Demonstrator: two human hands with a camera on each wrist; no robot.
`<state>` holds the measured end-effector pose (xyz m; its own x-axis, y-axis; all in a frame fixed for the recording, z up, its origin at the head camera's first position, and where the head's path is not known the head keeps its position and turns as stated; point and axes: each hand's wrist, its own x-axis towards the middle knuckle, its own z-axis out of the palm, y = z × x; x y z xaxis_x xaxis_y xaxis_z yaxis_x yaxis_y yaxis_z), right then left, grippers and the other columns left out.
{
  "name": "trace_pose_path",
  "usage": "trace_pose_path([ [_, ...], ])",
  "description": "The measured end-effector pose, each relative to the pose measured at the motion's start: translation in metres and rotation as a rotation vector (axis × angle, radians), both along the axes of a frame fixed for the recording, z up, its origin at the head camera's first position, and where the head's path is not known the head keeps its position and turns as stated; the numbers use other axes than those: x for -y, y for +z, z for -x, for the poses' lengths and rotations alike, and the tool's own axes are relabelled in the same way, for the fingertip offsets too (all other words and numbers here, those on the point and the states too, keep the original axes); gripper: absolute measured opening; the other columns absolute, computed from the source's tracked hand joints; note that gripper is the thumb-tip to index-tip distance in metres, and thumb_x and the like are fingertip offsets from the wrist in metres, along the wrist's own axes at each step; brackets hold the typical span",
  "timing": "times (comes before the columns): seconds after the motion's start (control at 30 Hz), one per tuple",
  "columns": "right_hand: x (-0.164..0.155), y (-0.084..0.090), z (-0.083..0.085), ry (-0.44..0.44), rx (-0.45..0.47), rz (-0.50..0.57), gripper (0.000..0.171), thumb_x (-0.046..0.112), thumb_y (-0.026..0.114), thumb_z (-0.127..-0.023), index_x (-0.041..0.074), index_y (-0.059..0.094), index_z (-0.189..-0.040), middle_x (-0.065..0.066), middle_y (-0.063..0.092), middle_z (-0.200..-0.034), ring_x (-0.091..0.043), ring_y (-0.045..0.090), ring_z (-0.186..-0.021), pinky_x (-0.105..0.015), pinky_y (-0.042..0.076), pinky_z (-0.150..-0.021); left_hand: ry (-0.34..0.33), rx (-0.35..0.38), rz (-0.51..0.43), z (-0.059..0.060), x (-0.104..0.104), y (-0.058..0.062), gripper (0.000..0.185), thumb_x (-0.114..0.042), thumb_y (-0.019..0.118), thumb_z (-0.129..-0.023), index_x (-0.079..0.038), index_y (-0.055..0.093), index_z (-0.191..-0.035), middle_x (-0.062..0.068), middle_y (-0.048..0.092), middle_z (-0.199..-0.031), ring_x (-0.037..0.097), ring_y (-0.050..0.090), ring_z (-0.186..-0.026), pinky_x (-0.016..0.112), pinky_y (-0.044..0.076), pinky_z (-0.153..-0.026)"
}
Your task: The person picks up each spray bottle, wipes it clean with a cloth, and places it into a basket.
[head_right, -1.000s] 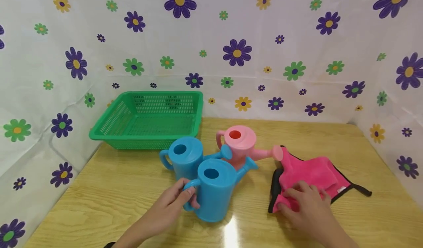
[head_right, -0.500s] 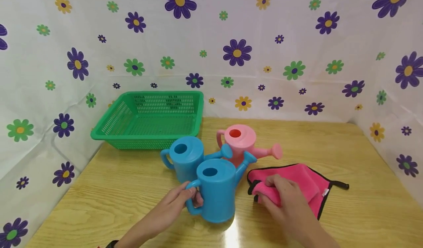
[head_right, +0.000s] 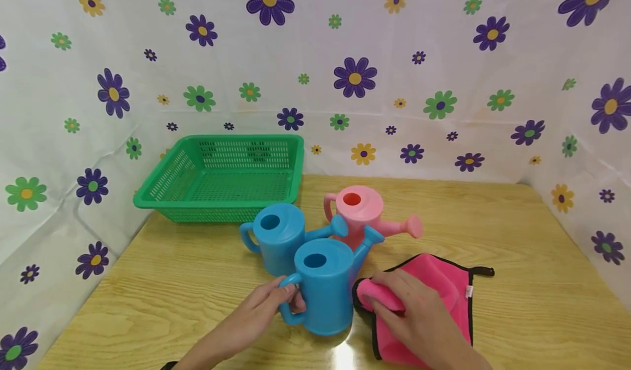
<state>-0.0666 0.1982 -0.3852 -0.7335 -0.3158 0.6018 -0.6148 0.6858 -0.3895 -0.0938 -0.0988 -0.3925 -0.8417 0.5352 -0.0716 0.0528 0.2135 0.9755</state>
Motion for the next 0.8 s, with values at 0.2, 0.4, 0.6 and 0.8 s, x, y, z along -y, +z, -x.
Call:
trace_pose_path([
  [0.2, 0.0003, -0.0030, 0.0005, 0.026, -0.016, -0.006, 0.029, 0.031, 0.079, -0.090, 0.018, 0.067, -0.113, 0.014, 0.069, -0.096, 0.001, 0.059, -0.084, -0.005, 0.048, -0.077, -0.006, 0.002, 0.011, 0.0001, 0.0003, 0.0005, 0.037, -0.028, 0.034, -0.112, -0.002, 0.060, -0.105, 0.006, 0.061, -0.103, 0.017, 0.059, -0.102, 0.026, 0.049, -0.093],
  [0.4, 0.0007, -0.0054, 0.0027, 0.068, -0.041, 0.024, 0.032, 0.041, 0.074, -0.092, 0.018, 0.066, -0.114, 0.014, 0.066, -0.094, 0.001, 0.057, -0.081, -0.007, 0.047, -0.072, -0.010, 0.000, -0.002, -0.0002, -0.0001, 0.0012, 0.037, -0.027, 0.034, -0.112, -0.001, 0.059, -0.105, 0.008, 0.061, -0.104, 0.018, 0.058, -0.102, 0.026, 0.048, -0.093],
  [0.6, 0.0011, -0.0052, 0.0024, 0.097, -0.022, 0.031, 0.034, 0.047, 0.065, -0.096, 0.018, 0.065, -0.114, 0.015, 0.064, -0.092, 0.003, 0.055, -0.078, -0.007, 0.045, -0.068, -0.018, 0.019, 0.000, 0.0006, -0.0010, 0.0011, 0.036, -0.027, 0.034, -0.112, -0.001, 0.059, -0.105, 0.007, 0.061, -0.104, 0.018, 0.057, -0.102, 0.028, 0.048, -0.094],
  [0.8, 0.0008, -0.0046, 0.0002, 0.087, 0.014, 0.022, 0.030, 0.041, 0.072, -0.093, 0.021, 0.065, -0.115, 0.018, 0.062, -0.093, 0.004, 0.054, -0.079, -0.006, 0.044, -0.067, -0.001, 0.025, 0.017, 0.0008, -0.0032, 0.0015, 0.036, -0.027, 0.035, -0.111, -0.003, 0.060, -0.104, 0.006, 0.062, -0.103, 0.018, 0.059, -0.102, 0.030, 0.048, -0.094],
])
